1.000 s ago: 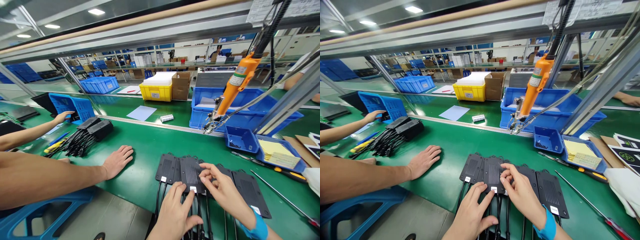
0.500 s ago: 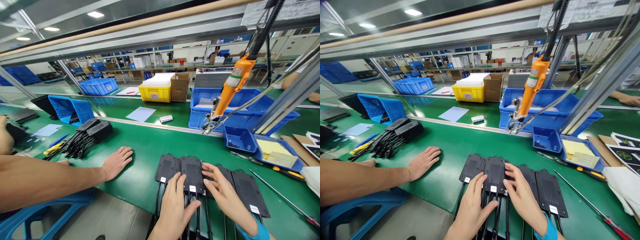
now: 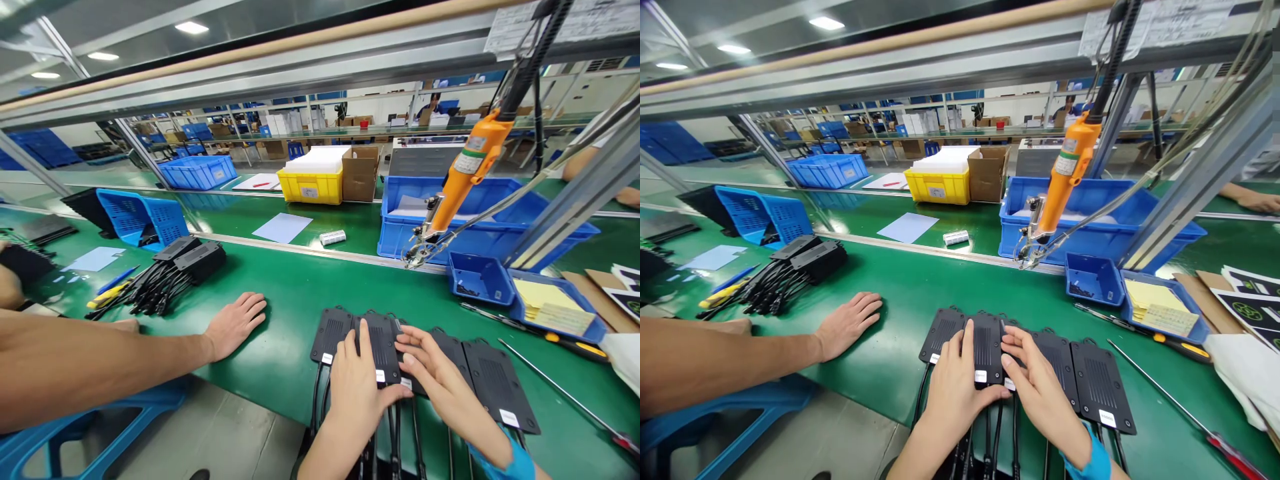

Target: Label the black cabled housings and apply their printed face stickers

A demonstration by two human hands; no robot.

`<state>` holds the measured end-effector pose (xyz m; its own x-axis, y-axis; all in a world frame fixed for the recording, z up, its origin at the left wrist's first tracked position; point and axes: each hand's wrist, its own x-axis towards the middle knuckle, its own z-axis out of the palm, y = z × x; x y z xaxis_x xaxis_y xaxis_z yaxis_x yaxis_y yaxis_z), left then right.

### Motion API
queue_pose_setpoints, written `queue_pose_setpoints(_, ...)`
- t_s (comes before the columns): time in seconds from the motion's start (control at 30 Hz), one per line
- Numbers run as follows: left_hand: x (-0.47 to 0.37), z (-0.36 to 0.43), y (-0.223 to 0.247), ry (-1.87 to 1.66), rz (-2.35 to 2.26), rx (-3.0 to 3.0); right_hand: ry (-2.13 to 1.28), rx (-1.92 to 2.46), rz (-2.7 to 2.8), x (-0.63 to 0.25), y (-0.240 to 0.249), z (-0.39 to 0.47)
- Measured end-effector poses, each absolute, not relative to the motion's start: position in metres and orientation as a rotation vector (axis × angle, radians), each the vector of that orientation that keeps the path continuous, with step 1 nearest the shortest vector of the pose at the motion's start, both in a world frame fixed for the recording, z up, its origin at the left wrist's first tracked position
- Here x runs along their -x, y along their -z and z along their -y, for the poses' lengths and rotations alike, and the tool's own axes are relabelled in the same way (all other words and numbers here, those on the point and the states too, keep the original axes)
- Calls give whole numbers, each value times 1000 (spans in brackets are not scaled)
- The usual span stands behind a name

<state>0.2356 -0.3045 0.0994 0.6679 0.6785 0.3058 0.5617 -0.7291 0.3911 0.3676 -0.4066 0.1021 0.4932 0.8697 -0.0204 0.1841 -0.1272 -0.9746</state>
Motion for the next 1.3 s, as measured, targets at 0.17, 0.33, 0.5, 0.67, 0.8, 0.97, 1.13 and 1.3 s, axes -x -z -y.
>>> queue_pose_setpoints(0.17, -238, 303, -98, -715, -953, -2577, -782, 1571, 931, -365, -107, 406)
queue_pose_setpoints(0.33, -212, 273, -99, -843, -1019, -2441, -683, 1794, 1117, -372, -121, 400)
queue_pose_setpoints(0.5, -189, 248, -88, -687, -1069, -2482, -684, 1880, 1211, -372, -116, 386)
queue_pose_setpoints(0.67, -180, 258, -84, -762, -808, -2747, -647, 1949, 1220, -365, -109, 379)
queue_pose_setpoints(0.8, -180, 281, -89, -660, -437, -2832, -636, 1966, 1213, -364, -108, 381)
queue_pose_setpoints(0.97, -183, 304, -87, -811, -484, -2782, -638, 1969, 1223, -365, -106, 384)
queue_pose_setpoints(1.13, -182, 309, -86, -890, -492, -2768, -652, 1982, 1247, -364, -107, 386)
queue_pose_setpoints(1.3, -181, 309, -87, -883, -480, -2788, -651, 1999, 1252, -362, -106, 386)
